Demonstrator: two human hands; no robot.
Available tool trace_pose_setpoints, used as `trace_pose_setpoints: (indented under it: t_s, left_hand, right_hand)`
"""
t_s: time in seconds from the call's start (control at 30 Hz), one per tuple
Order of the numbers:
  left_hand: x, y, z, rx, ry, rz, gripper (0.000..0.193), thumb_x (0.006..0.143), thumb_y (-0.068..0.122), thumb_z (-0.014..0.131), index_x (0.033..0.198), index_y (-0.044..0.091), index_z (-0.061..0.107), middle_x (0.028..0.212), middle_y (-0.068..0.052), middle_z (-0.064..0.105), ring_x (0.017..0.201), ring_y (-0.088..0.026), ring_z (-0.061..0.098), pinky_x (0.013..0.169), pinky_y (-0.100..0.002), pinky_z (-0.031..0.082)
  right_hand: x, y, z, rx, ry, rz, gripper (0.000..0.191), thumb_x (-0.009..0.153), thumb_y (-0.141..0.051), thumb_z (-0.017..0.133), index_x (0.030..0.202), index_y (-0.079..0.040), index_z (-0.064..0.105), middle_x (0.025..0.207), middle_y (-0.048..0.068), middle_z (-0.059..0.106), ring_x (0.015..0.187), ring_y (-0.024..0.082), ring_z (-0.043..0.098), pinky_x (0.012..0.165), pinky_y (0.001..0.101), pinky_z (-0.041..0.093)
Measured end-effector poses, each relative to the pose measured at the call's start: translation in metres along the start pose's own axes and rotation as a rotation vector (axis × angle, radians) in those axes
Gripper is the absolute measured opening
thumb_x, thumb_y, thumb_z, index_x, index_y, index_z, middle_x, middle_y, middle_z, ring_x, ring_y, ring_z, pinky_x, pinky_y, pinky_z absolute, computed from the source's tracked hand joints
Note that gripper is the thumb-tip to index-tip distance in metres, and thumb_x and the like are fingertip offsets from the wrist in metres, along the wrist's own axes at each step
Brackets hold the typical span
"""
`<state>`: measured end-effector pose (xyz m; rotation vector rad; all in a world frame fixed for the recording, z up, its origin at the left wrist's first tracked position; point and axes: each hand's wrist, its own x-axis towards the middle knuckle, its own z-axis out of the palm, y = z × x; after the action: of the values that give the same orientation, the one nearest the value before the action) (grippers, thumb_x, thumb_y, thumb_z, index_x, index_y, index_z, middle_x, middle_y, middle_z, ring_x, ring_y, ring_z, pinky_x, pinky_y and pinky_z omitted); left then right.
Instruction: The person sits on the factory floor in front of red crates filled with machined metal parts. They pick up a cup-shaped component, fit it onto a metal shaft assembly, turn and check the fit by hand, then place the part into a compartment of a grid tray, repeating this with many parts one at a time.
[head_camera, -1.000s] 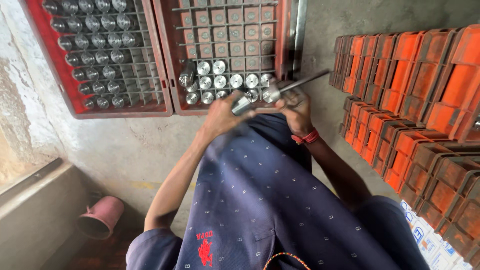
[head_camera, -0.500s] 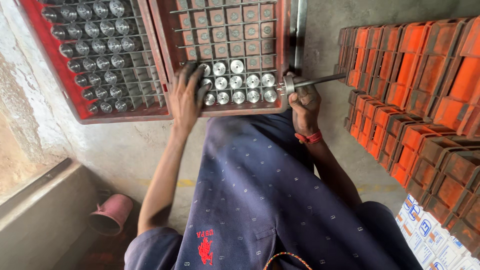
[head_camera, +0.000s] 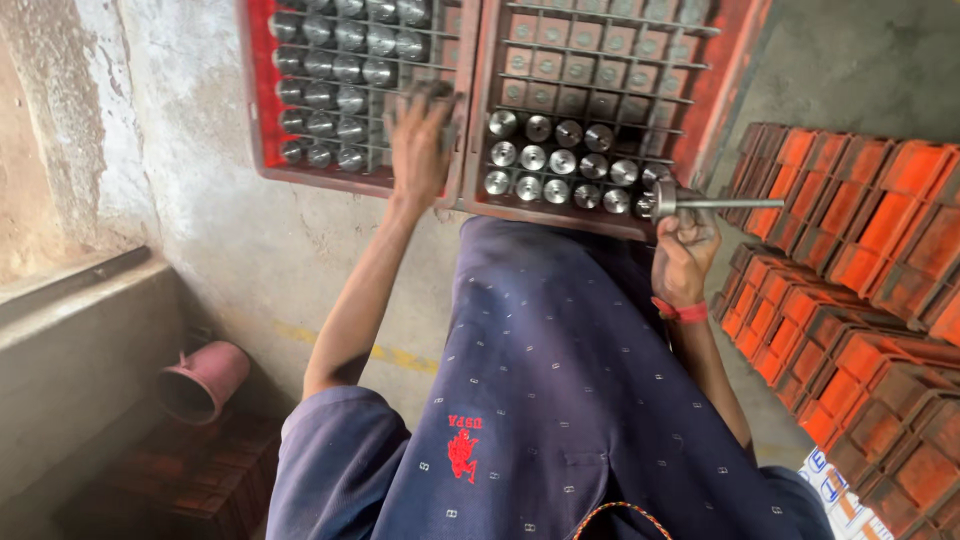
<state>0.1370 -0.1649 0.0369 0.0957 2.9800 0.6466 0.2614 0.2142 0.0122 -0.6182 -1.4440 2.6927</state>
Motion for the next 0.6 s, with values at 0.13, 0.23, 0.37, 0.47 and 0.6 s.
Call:
trace_pose_setpoints:
  t_s: [0.13,0.23,0.37,0.47,0.6]
  left_hand:
    - [0.015,-0.067,-0.015,0.071,0.214,-0.154,0.054,0.09,0.028,0.083,0.139,0.013,0.065,0.155,-0.018,0.04,0.145,-0.038,0.033,0.116,-0.06,0.026]
    - [0.033,-0.09,-0.014,0.068,0.31,-0.086,0.054,0.087,0.031,0.087,0.133,0.009,0.069,0.156,-0.025,0.034,0.144,-0.043,0.028,0.111,-0.064,0.022]
    - [0.047,-0.089,-0.024,0.076,0.163,-0.053,0.053,0.089,0.034,0.087,0.132,0.008,0.07,0.152,-0.02,0.039,0.148,-0.04,0.027,0.117,-0.064,0.022]
    - [0.032,-0.081,-0.057,-0.003,0.243,-0.002,0.049,0.08,0.038,0.094,0.118,0.013,0.076,0.143,-0.017,0.05,0.143,-0.038,0.035,0.114,-0.062,0.026]
    - [-0.006,-0.075,-0.095,-0.564,0.436,0.064,0.045,0.081,0.026,0.094,0.115,0.009,0.071,0.127,-0.006,0.064,0.131,-0.028,0.058,0.107,-0.043,0.054]
  right_hand:
    - [-0.006,0.014,0.007,-0.016,0.012,0.0,0.043,0.087,0.026,0.055,0.124,0.005,0.058,0.093,-0.002,0.05,0.086,0.009,0.053,0.079,0.0207,0.044]
    - [-0.005,0.026,0.019,-0.035,-0.008,0.024,0.048,0.089,0.022,0.061,0.134,0.006,0.06,0.089,-0.004,0.047,0.08,0.005,0.047,0.075,0.0189,0.043]
    - [-0.006,0.034,0.041,0.011,-0.03,0.079,0.047,0.09,0.017,0.067,0.135,0.005,0.058,0.1,-0.004,0.055,0.09,0.006,0.053,0.085,0.0202,0.048]
    - [-0.012,0.031,0.049,-0.114,-0.042,0.096,0.042,0.09,0.012,0.065,0.131,0.005,0.057,0.114,0.001,0.067,0.095,0.008,0.058,0.081,0.0203,0.047]
    - [-0.022,0.029,0.051,-0.136,-0.054,0.148,0.037,0.097,0.011,0.062,0.133,0.007,0.059,0.116,0.006,0.069,0.099,0.01,0.061,0.089,0.0217,0.049]
